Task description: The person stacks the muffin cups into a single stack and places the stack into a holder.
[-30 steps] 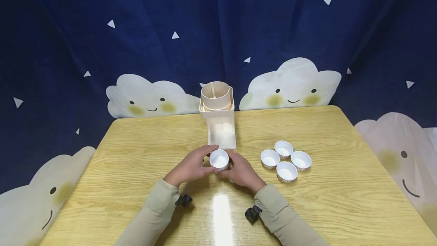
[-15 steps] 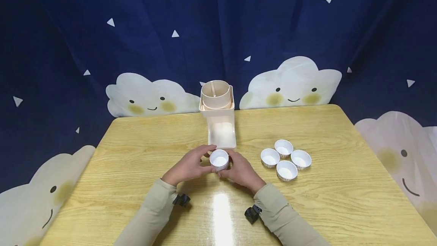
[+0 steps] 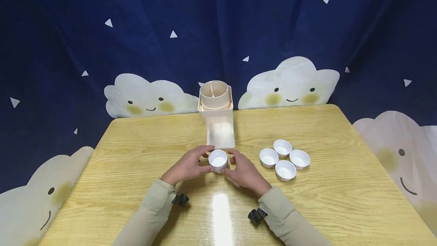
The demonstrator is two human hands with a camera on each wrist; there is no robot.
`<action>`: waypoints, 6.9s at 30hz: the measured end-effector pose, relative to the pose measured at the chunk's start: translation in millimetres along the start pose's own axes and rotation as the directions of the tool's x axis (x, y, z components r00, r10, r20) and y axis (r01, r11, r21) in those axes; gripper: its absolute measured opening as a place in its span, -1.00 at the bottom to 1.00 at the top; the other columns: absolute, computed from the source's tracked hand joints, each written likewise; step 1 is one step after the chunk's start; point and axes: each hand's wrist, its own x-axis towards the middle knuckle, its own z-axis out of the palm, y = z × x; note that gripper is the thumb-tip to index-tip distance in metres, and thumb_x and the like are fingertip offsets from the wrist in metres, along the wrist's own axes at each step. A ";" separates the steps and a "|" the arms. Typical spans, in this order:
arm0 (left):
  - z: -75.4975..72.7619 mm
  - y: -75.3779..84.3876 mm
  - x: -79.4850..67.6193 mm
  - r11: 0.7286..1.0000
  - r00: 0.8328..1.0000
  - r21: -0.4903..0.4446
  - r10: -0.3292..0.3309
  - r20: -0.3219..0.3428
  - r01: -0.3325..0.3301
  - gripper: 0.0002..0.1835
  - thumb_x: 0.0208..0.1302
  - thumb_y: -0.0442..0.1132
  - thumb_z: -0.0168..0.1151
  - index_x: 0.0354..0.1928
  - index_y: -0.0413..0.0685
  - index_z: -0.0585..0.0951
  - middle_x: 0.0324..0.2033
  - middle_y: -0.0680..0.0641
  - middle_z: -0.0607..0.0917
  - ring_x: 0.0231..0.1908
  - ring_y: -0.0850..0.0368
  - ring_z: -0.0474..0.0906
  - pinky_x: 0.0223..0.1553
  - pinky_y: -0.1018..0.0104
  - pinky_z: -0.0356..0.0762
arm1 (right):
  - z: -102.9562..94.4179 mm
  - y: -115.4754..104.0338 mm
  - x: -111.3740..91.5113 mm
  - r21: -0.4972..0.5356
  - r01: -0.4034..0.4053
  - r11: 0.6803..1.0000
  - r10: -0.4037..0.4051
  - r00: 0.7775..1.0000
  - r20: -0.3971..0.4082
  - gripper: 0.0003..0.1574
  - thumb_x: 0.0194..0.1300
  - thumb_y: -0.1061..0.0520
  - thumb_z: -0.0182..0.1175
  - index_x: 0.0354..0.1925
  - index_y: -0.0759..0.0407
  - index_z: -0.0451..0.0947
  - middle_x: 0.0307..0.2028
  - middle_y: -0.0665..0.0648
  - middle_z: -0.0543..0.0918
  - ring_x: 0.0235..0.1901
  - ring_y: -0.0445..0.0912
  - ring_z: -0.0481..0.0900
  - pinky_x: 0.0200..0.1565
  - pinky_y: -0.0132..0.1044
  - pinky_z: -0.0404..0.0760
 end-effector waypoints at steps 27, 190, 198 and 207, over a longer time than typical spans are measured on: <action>10.9 -8.0 12.3 0.999 1.000 -0.041 -0.028 -0.011 0.028 -0.42 0.07 -0.04 0.52 0.17 0.18 0.58 -0.05 0.16 0.67 -0.09 0.21 0.53 -0.04 0.30 0.48 | -52.1 -14.4 -40.8 -0.113 0.125 0.986 -0.131 0.990 -0.052 -0.40 0.34 0.03 0.26 0.28 0.17 0.43 0.18 0.20 0.61 -0.19 -0.15 0.59 -0.27 -0.37 0.52; 22.3 -12.9 18.2 0.993 1.000 -0.119 -0.014 0.015 0.016 -0.24 0.10 -0.11 0.51 0.36 0.02 0.43 0.02 0.01 0.66 -0.13 0.17 0.60 0.00 0.22 0.54 | -162.1 121.8 -69.3 -0.295 0.038 0.955 -0.065 0.995 -0.082 -0.09 0.17 0.02 0.43 0.28 0.52 0.32 0.22 0.57 0.43 0.20 0.47 0.38 0.11 0.34 0.40; 24.1 -13.0 18.2 0.993 0.999 -0.111 -0.033 0.008 0.034 -0.25 0.11 -0.02 0.49 0.36 0.07 0.43 -0.05 0.05 0.69 -0.13 0.19 0.58 -0.04 0.28 0.52 | -161.3 120.8 -68.4 -0.276 0.017 0.961 -0.037 0.997 -0.069 -0.07 0.19 -0.01 0.41 0.29 0.53 0.30 0.23 0.57 0.43 0.22 0.47 0.37 0.12 0.33 0.40; 24.8 -14.0 17.7 0.990 1.000 -0.140 -0.026 0.001 0.026 -0.30 0.11 -0.04 0.50 0.31 0.08 0.48 -0.02 0.04 0.68 -0.14 0.19 0.59 -0.04 0.23 0.55 | -160.1 121.2 -66.9 -0.292 0.019 0.956 -0.041 0.997 -0.070 -0.09 0.17 0.01 0.42 0.27 0.53 0.33 0.21 0.56 0.46 0.22 0.45 0.39 0.12 0.29 0.41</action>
